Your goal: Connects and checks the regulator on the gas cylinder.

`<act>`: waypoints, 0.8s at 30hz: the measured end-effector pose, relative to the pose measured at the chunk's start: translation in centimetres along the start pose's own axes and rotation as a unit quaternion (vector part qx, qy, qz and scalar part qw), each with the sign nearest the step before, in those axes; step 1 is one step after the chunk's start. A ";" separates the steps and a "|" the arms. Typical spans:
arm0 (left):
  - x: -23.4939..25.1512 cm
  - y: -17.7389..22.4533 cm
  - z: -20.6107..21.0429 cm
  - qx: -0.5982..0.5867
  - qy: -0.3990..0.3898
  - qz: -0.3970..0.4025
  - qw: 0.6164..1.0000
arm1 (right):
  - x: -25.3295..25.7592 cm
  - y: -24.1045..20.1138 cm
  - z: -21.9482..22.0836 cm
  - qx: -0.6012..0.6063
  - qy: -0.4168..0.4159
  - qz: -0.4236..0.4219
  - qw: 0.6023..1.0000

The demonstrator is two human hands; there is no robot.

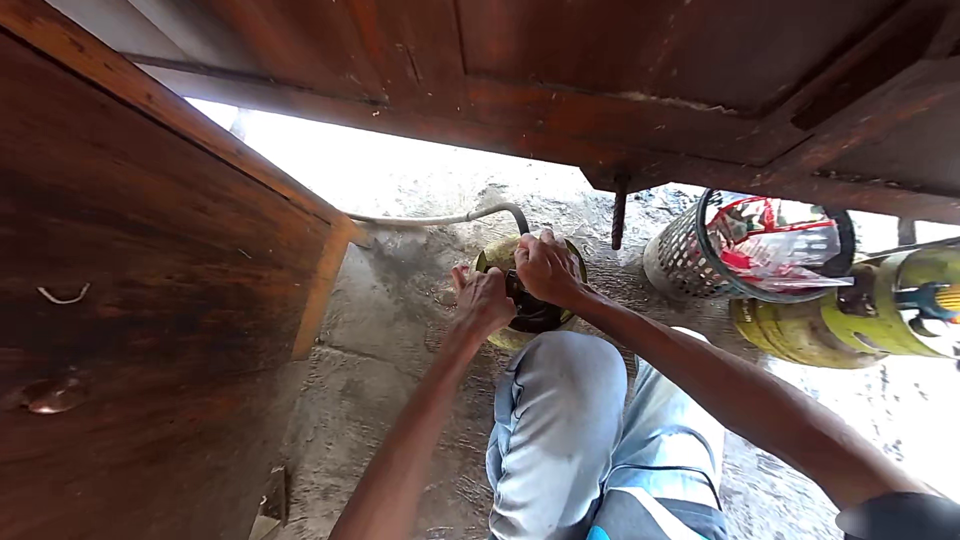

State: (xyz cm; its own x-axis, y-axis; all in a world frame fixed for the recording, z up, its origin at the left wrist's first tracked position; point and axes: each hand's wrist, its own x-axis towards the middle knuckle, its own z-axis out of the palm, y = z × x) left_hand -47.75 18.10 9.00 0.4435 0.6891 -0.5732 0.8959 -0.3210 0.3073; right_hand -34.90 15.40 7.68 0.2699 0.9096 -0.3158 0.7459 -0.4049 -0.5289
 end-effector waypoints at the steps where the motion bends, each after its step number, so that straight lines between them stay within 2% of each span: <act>1: 0.1 0.6 -0.5 0.018 -0.015 -0.009 1.000 | 0.2 -0.1 0.0 -0.004 -0.002 0.001 1.000; 3: 0.3 1.6 -1.1 0.040 -0.039 -0.025 0.998 | 0.4 -0.3 -0.1 -0.013 -0.010 0.008 1.000; 5: 0.8 1.9 -0.8 0.056 -0.022 -0.024 0.998 | 0.4 -0.6 -0.2 -0.014 -0.016 0.013 1.000; 12: 3.6 -1.5 2.6 0.141 0.090 0.092 0.981 | 0.3 -1.6 0.0 -0.002 -0.008 0.018 1.000; 16: 4.1 -2.4 3.1 0.153 0.138 0.131 0.970 | 0.3 -1.6 0.2 -0.013 0.008 0.013 1.000; 21: 4.3 -2.6 2.9 0.140 0.116 0.109 0.977 | 0.4 -1.1 0.3 -0.011 0.017 0.009 1.000; 24: 3.9 -2.0 3.2 0.098 0.104 0.098 0.985 | 0.5 -0.1 -0.9 -0.022 -0.024 -0.020 0.999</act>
State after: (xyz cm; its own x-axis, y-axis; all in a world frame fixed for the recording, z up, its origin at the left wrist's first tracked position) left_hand -47.78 19.31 3.71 0.6111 0.7128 -0.3442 0.7910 -0.5663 0.2315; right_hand -34.28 15.97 8.34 0.2106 0.9187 -0.3340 0.7815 -0.3635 -0.5071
